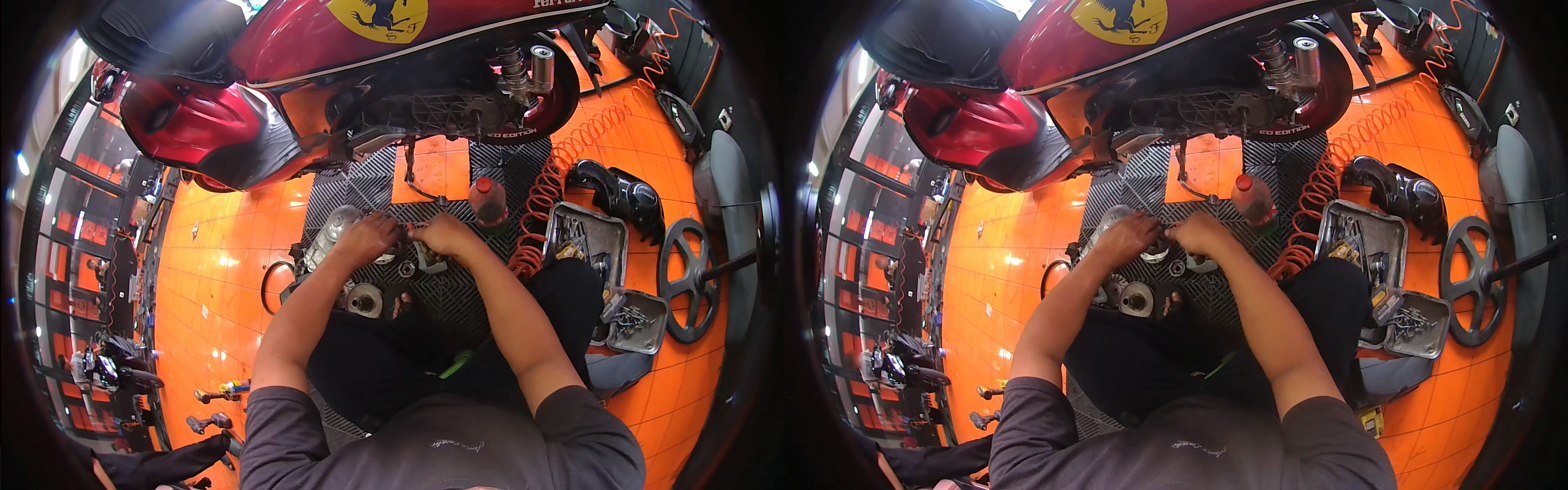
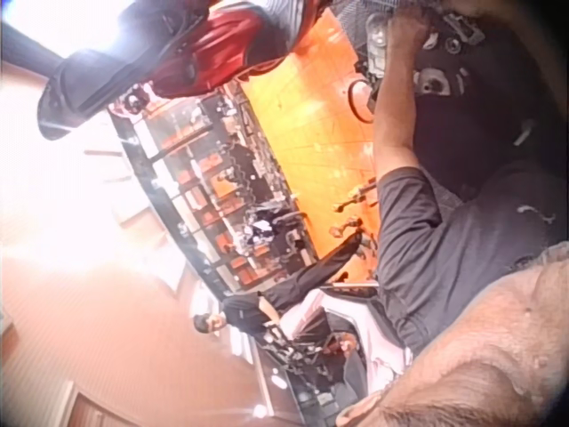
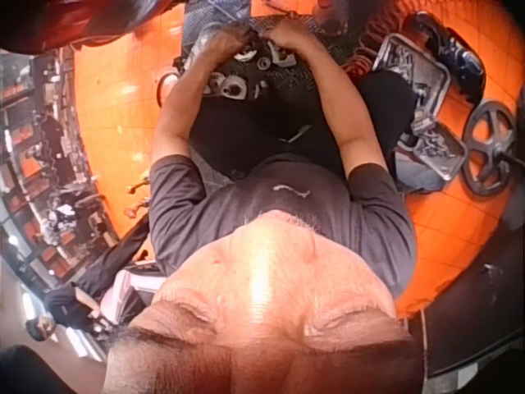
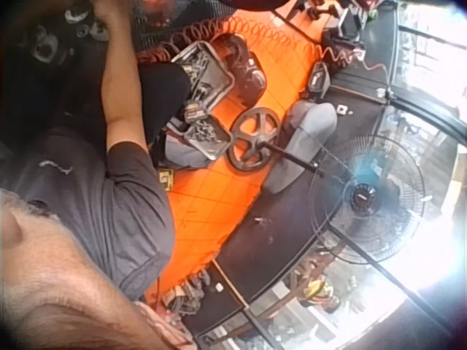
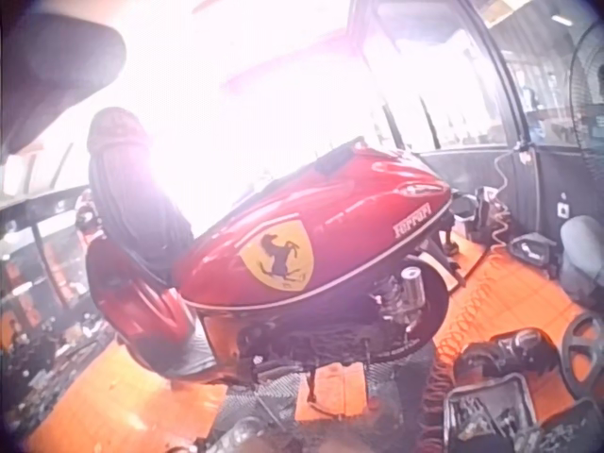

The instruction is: The person cleans and lubricates motorcycle clutch and engine components while sitting on the floor, using a cleaning solution from a bottle, a brush, and a cloth.

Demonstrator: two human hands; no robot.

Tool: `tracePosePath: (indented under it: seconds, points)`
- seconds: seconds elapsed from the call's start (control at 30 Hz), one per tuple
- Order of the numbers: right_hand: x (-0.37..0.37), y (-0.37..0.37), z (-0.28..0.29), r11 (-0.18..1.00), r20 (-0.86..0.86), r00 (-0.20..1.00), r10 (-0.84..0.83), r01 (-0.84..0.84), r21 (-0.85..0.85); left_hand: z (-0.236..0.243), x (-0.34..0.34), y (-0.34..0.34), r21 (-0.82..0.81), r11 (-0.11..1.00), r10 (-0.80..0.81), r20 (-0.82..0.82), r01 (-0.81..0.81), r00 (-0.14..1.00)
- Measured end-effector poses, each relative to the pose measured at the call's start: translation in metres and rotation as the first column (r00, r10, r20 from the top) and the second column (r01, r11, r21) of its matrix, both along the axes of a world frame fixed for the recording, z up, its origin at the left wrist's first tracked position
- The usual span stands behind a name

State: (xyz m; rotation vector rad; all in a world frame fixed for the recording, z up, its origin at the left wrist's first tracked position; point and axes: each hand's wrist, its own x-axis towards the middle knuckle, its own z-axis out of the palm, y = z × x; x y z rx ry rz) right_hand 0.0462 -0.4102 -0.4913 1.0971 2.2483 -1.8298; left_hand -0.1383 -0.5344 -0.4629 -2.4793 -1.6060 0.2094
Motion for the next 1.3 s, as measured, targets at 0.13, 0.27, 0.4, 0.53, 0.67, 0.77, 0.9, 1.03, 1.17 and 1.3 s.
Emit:
tracePosePath:
  seconds: [0.13, 0.27, 0.4, 0.53, 0.67, 0.77, 0.9, 1.03, 1.17, 1.3]
  points:
    - [-0.003, -0.006, 0.009, 0.970, 0.047, 0.998, 0.039, -0.050, 0.239, 0.003, 0.003, -0.003, -0.020, 1.000, 0.024, 0.004, -0.024, 1.000]
    - [-0.002, -0.021, 0.013, 0.894, -0.016, 0.985, -0.172, 0.163, 0.417, -0.003, 0.002, -0.001, 0.019, 0.999, 0.048, 0.017, -0.049, 0.999]
    - [0.000, -0.010, 0.016, 0.959, -0.112, 0.994, 0.008, 0.024, 0.283, -0.005, 0.001, 0.001, -0.084, 0.953, 0.304, 0.271, -0.292, 0.913]
    - [0.012, -0.012, 0.048, 1.000, -0.273, 0.962, 0.020, -0.014, 0.025, -0.010, -0.013, -0.001, -0.148, 0.666, 0.692, 0.490, -0.731, 0.531]
    - [0.008, -0.039, 0.060, 0.919, -0.184, 0.969, -0.167, 0.221, 0.327, -0.007, -0.009, 0.003, -0.123, 0.662, 0.703, 0.446, -0.740, 0.555]
    - [0.006, -0.028, 0.052, 0.987, -0.219, 0.975, -0.039, 0.072, 0.144, -0.013, -0.016, 0.000, -0.048, 0.772, 0.587, 0.434, -0.633, 0.683]
    - [0.006, -0.029, 0.045, 0.903, -0.172, 0.969, -0.176, 0.229, 0.364, -0.013, -0.015, -0.001, 0.042, 0.884, 0.413, 0.397, -0.466, 0.820]
    - [0.009, -0.022, 0.039, 0.983, -0.221, 0.974, -0.041, 0.079, 0.165, -0.001, 0.002, 0.004, -0.091, 0.835, 0.521, 0.447, -0.543, 0.727]
    - [0.003, -0.031, 0.034, 0.989, -0.232, 0.972, -0.043, 0.074, 0.128, -0.006, 0.005, 0.016, -0.613, 0.360, 0.578, 0.738, -0.703, -0.348]
    - [-0.004, -0.046, 0.039, 0.989, -0.279, 0.960, -0.035, 0.073, 0.126, -0.050, -0.032, 0.013, -0.622, 0.725, -0.173, 0.253, -0.297, -0.952]
